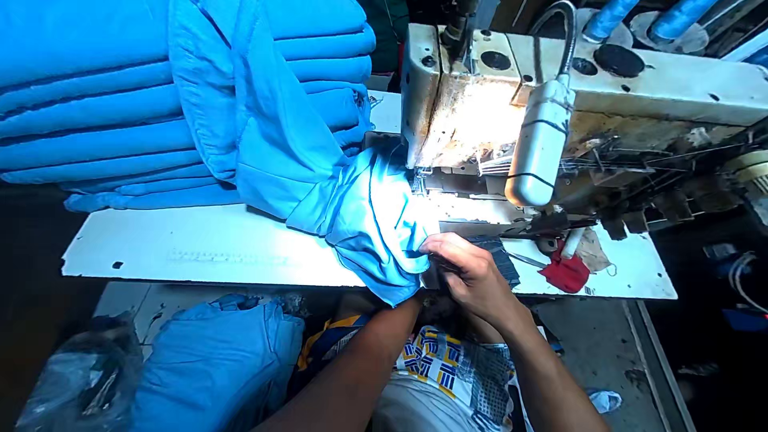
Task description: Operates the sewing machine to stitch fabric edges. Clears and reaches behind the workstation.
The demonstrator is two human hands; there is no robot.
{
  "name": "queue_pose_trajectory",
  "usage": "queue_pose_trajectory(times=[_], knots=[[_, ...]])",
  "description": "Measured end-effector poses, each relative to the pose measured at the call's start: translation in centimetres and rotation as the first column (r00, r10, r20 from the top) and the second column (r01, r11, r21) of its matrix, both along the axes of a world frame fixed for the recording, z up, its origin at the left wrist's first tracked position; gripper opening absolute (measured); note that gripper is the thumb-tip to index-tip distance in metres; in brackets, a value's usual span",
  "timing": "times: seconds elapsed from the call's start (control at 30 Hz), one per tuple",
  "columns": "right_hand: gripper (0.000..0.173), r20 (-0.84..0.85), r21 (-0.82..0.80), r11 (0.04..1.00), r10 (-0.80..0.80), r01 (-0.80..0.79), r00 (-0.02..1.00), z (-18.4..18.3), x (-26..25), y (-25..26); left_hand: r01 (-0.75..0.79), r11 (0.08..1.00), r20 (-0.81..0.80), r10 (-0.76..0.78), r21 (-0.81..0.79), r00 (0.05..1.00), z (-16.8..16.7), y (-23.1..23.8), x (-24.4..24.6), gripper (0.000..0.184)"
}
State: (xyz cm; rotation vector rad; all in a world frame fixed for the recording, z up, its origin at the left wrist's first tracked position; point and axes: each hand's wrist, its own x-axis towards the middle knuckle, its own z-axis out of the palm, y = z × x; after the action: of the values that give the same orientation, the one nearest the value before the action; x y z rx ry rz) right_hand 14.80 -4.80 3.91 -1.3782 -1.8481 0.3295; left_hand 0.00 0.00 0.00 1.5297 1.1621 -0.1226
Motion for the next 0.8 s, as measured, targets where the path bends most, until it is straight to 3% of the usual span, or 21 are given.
queue_pose_trajectory(times=[0.07, 0.1, 0.13, 0.17, 0.27, 0.33, 0.4, 0.47, 0.5, 0.57, 0.63, 0.67, 0.73, 0.8], knots=[[0.030, 0.037, -0.003, 1.000, -0.010, 0.010, 0.999, 0.0, 0.1, 0.1, 0.260, 0.965, 0.007, -0.260, -0.016, 0.966, -0.9, 0.0, 2.3, 0.041], [0.031, 0.075, -0.001, 1.000, -0.014, 0.014, 0.997, 0.1, 0.1, 0.2, 0.445, 0.894, 0.008, -0.446, 0.053, 0.895, -2.3, 0.0, 3.3, 0.040], [0.031, 0.123, 0.014, 1.000, -0.021, 0.020, 0.992, 0.0, 0.1, 0.3, 0.622, 0.758, 0.051, -0.642, 0.197, 0.765, -5.2, 0.3, 3.8, 0.040], [0.029, 0.175, 0.039, 0.999, -0.031, 0.024, 0.984, -0.2, 0.2, 0.5, 0.664, 0.623, 0.157, -0.767, 0.413, 0.622, -9.6, 0.9, 3.9, 0.038], [0.023, 0.259, 0.094, 0.995, -0.059, 0.036, 0.964, -0.8, 0.1, 0.8, 0.759, 0.553, 0.086, -0.823, 0.344, 0.561, -12.1, -0.2, 1.7, 0.031], [0.021, 0.236, 0.121, 0.992, -0.054, 0.026, 0.970, -1.1, -0.1, 0.6, 0.790, 0.504, 0.200, -0.864, 0.350, 0.462, -10.2, -0.5, -2.3, 0.027], [0.020, 0.151, 0.136, 0.991, -0.031, 0.011, 0.988, -1.2, -0.6, 0.1, 0.669, 0.554, 0.375, -0.831, 0.496, 0.411, -7.2, -1.0, -6.3, 0.020], [0.018, 0.020, 0.169, 0.986, -0.011, 0.007, 1.000, -0.9, -1.3, -0.5, 0.234, 0.704, 0.587, -0.696, 0.670, 0.414, -4.2, -2.1, -8.9, 0.022], [0.018, -0.065, 0.187, 0.982, 0.002, 0.010, 0.998, -0.6, -1.8, -0.8, -0.034, 0.683, 0.615, -0.634, 0.729, 0.469, -2.6, -2.6, -9.3, 0.022], [0.016, -0.222, 0.211, 0.977, 0.022, 0.026, 0.975, 0.2, -3.0, -1.3, -0.379, 0.416, 0.556, -0.499, 0.827, 0.664, -0.3, -2.5, -8.9, 0.037], [0.014, -0.308, 0.225, 0.973, 0.014, 0.059, 0.951, 1.1, -3.9, -1.6, -0.446, 0.157, 0.471, -0.383, 0.881, 0.795, 0.2, -0.8, -7.3, 0.064], [0.013, -0.336, 0.226, 0.971, 0.001, 0.080, 0.942, 1.4, -4.3, -1.6, -0.427, 0.067, 0.423, -0.346, 0.902, 0.838, 0.1, 0.4, -6.4, 0.066], [0.012, -0.380, 0.222, 0.968, -0.025, 0.117, 0.924, 1.7, -4.7, -1.9, -0.373, -0.074, 0.339, -0.285, 0.925, 0.897, 0.2, 3.0, -5.3, 0.055], [0.012, -0.414, 0.208, 0.969, -0.039, 0.136, 0.909, 1.7, -4.5, -2.3, -0.353, -0.121, 0.301, -0.319, 0.928, 0.899, 1.5, 5.9, -5.7, 0.036]])
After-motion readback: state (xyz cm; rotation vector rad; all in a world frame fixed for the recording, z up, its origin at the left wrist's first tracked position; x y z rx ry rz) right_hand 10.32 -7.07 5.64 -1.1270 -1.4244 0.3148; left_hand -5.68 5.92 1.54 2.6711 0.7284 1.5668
